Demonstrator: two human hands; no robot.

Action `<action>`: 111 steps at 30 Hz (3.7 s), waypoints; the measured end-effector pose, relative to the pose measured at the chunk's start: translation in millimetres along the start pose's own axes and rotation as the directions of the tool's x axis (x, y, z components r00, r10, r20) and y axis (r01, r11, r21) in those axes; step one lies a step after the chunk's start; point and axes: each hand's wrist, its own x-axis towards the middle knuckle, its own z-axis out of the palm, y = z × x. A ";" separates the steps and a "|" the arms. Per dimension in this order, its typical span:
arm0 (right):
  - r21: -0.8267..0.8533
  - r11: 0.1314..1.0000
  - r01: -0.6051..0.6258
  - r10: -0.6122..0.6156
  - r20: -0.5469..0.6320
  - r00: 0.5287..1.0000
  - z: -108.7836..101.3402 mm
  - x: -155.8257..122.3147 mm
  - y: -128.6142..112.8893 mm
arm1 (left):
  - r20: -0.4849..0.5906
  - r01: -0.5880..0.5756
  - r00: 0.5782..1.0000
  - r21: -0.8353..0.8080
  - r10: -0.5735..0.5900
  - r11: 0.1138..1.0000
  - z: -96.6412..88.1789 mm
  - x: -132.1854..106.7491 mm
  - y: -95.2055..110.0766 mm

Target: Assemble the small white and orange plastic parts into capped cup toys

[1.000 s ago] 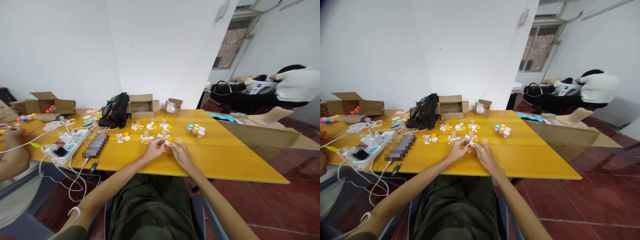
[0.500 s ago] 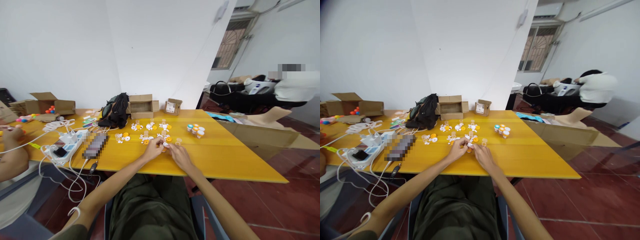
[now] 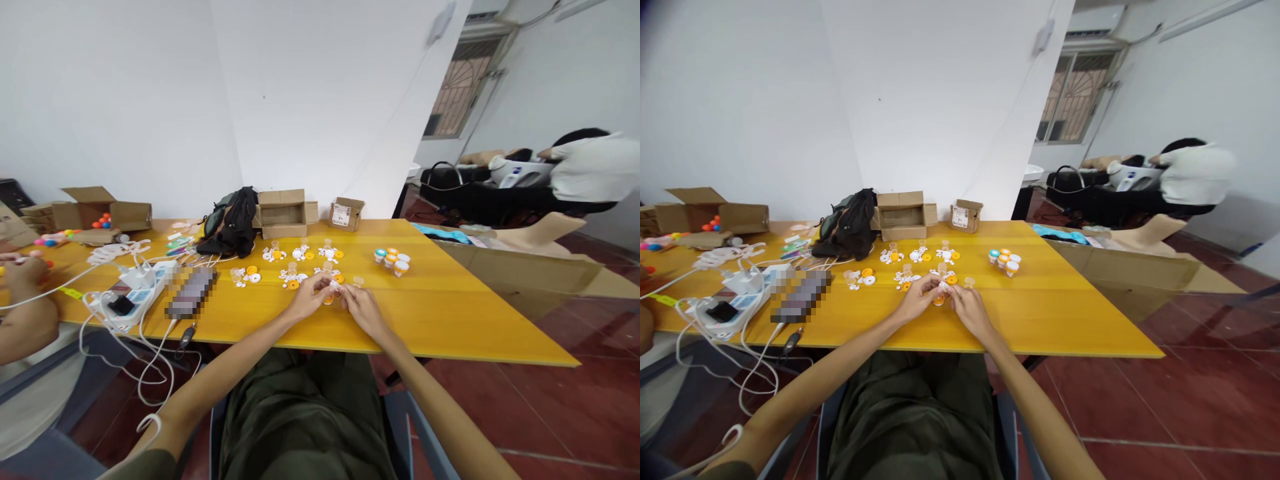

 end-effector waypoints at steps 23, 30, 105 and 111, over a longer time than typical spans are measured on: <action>0.298 0.938 -0.176 0.274 -0.332 0.903 -4.2 -3.8 -10.0 | 0.105 -0.119 0.992 0.527 0.074 0.842 14.8 10.6 1.9; 0.350 0.915 -0.202 0.315 -0.303 0.899 -0.5 -2.1 -2.0 | 0.124 -0.087 0.992 0.716 -0.003 0.693 26.3 8.4 3.6; 0.175 0.967 -0.188 0.217 -0.166 0.962 -4.3 -1.4 -9.5 | -0.007 0.070 0.998 0.013 -0.070 0.997 7.1 18.2 -12.2; -0.020 0.984 -0.176 0.158 -0.356 0.921 -5.5 -9.9 -1.4 | -0.017 0.003 1.000 0.317 0.002 0.948 9.4 16.7 -13.4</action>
